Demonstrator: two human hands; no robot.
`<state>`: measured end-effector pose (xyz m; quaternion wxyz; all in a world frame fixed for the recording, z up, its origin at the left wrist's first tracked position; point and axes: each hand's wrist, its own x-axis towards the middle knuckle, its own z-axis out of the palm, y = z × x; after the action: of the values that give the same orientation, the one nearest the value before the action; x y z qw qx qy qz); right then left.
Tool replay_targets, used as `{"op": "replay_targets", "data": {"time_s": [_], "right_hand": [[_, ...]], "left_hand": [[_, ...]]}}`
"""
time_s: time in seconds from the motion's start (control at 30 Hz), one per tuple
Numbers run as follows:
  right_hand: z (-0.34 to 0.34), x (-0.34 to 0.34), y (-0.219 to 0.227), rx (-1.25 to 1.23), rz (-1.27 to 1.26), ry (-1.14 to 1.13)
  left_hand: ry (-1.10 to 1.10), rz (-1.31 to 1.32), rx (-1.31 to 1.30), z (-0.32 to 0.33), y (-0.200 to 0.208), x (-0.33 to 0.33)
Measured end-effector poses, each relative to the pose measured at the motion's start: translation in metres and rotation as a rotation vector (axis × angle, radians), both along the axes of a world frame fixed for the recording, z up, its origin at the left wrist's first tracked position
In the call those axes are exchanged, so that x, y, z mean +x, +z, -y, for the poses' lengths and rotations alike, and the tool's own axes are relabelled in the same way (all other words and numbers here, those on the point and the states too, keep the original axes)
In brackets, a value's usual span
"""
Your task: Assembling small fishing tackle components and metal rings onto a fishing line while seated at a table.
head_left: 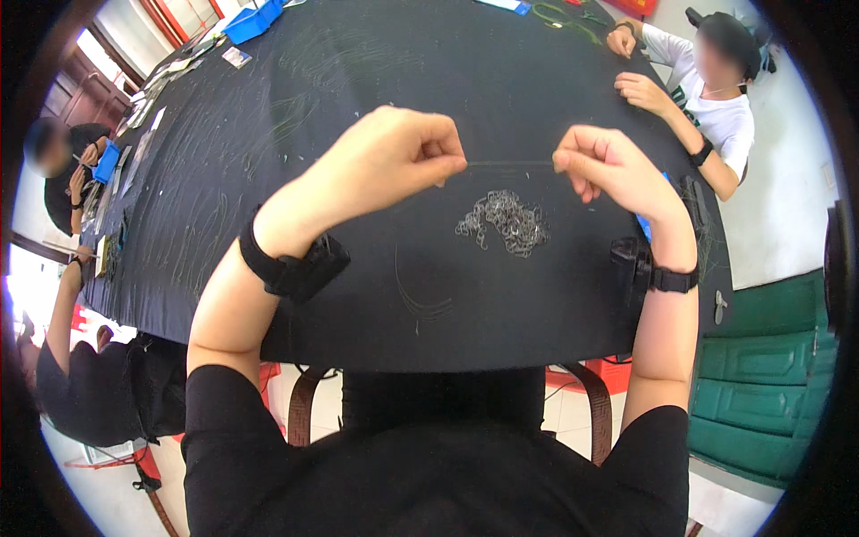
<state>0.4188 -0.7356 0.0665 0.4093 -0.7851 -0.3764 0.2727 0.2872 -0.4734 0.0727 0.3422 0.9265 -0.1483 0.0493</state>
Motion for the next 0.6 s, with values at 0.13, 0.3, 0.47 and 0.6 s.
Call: {"op": "replay_targets", "data": {"time_s": [0.13,0.3,0.47,0.6], "right_hand": [[-0.007,0.006,-0.018,0.071,0.113,0.010],[-0.007,0.006,-0.027,0.079,0.209,0.082],[-0.008,0.007,-0.030,0.031,0.178,0.119],[-0.015,0.008,-0.035,0.044,0.234,0.163]], "left_hand": [[0.041,-0.059,0.062,-0.004,0.011,-0.013],[0.130,-0.125,0.198,-0.012,0.033,-0.052],[0.187,-0.232,0.214,-0.005,0.060,-0.116],[0.296,-0.385,0.156,-0.007,0.069,-0.154]]}}
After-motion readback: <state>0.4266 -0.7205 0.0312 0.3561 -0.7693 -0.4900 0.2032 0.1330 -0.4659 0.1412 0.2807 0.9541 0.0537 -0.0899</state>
